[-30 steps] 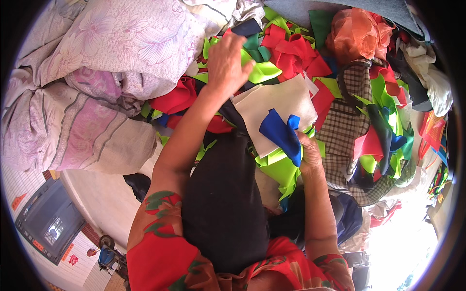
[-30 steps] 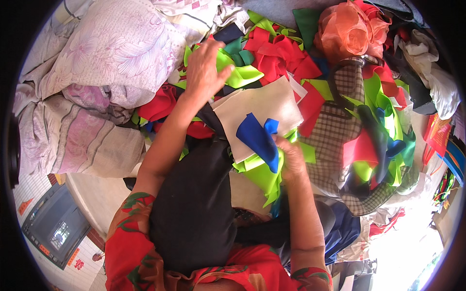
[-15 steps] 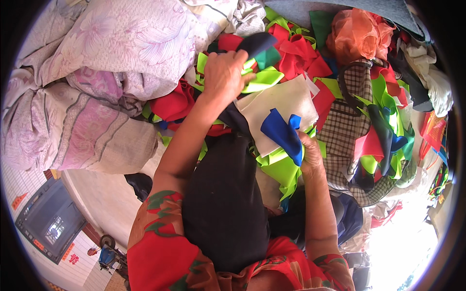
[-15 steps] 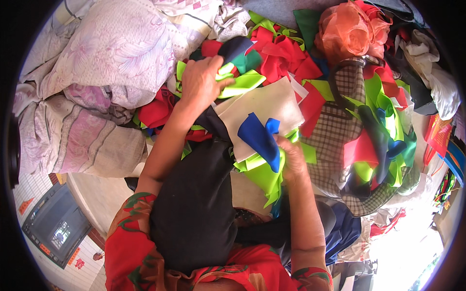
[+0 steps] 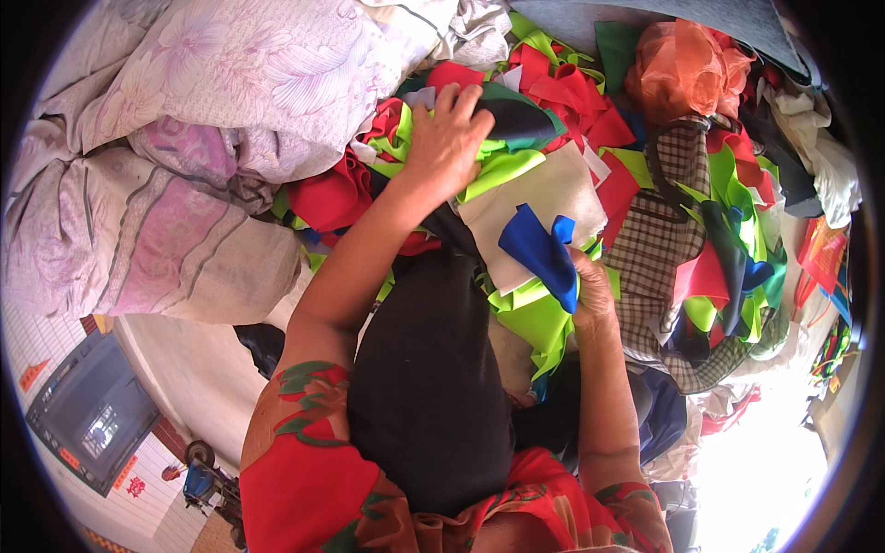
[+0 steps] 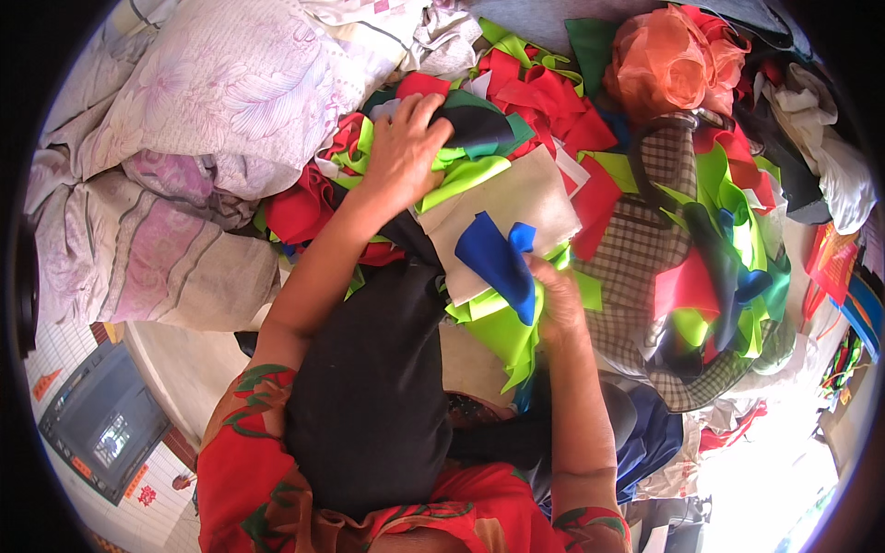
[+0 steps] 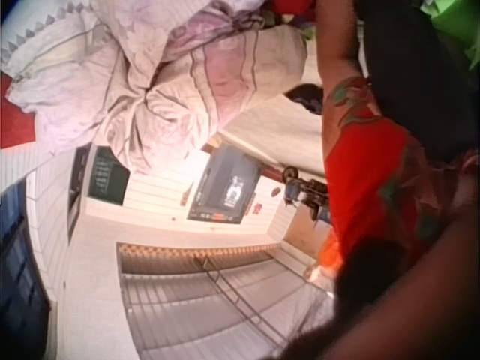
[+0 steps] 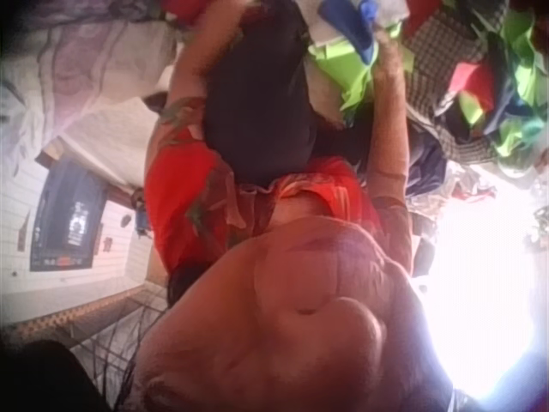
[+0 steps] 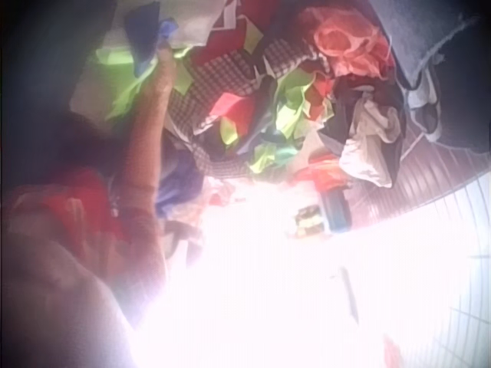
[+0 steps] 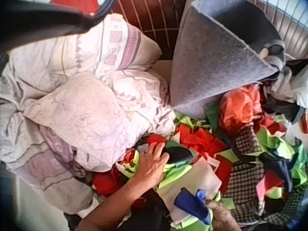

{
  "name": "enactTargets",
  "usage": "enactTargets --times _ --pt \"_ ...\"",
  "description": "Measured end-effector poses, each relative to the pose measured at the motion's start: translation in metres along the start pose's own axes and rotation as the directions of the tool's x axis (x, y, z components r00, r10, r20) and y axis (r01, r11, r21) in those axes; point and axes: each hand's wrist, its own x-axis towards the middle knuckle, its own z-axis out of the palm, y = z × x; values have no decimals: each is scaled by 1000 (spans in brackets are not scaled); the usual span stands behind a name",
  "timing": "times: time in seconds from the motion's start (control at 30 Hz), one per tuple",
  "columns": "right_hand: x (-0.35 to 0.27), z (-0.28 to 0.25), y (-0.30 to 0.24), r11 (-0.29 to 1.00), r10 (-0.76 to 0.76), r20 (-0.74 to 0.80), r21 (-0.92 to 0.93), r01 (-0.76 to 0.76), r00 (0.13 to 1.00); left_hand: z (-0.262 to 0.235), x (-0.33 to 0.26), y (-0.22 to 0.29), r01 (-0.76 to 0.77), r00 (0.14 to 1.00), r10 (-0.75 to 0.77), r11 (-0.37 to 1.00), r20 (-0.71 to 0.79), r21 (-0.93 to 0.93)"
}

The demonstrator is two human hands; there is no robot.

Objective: The person sits on the floor and sorts a large pile of colorful fabric pieces by hand. They pick up individual pieces, separate them by color, and place them into a woven basket or onto a separate pile.

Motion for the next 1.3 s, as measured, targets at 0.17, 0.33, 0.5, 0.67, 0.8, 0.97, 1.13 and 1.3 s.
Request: enactTargets --times 0.17,0.33,0.5,0.67,0.8,0.97,1.13,1.3 --pt "-1 4 -2 1000 -2 -9 15 2 1000 31 31 -34 313 916 -295 949 271 -27" --pt "0 1 0 999 1 30 39 -2 1000 55 50 -73 550 727 -467 835 504 -20" --pt "2 4 0 999 -2 26 34 1 1000 69 55 -100 527 638 -392 850 662 -5" --pt "2 1 -1 998 -23 5 55 23 1000 -12 37 -25 491 812 -398 861 426 -130" --pt "2 -1 -1 998 -16 -8 54 17 1000 -50 19 -6 392 918 -352 875 182 -284" --pt "1 -1 -1 997 -25 5 78 24 1000 -93 18 12 105 910 -316 803 -269 -587" --pt "-1 1 -5 997 -51 -29 62 52 998 -122 39 6 -294 698 -76 876 -712 -381" --pt "4 3 -1 977 -152 -138 128 169 979 -108 49 31 -233 594 157 972 -789 18"
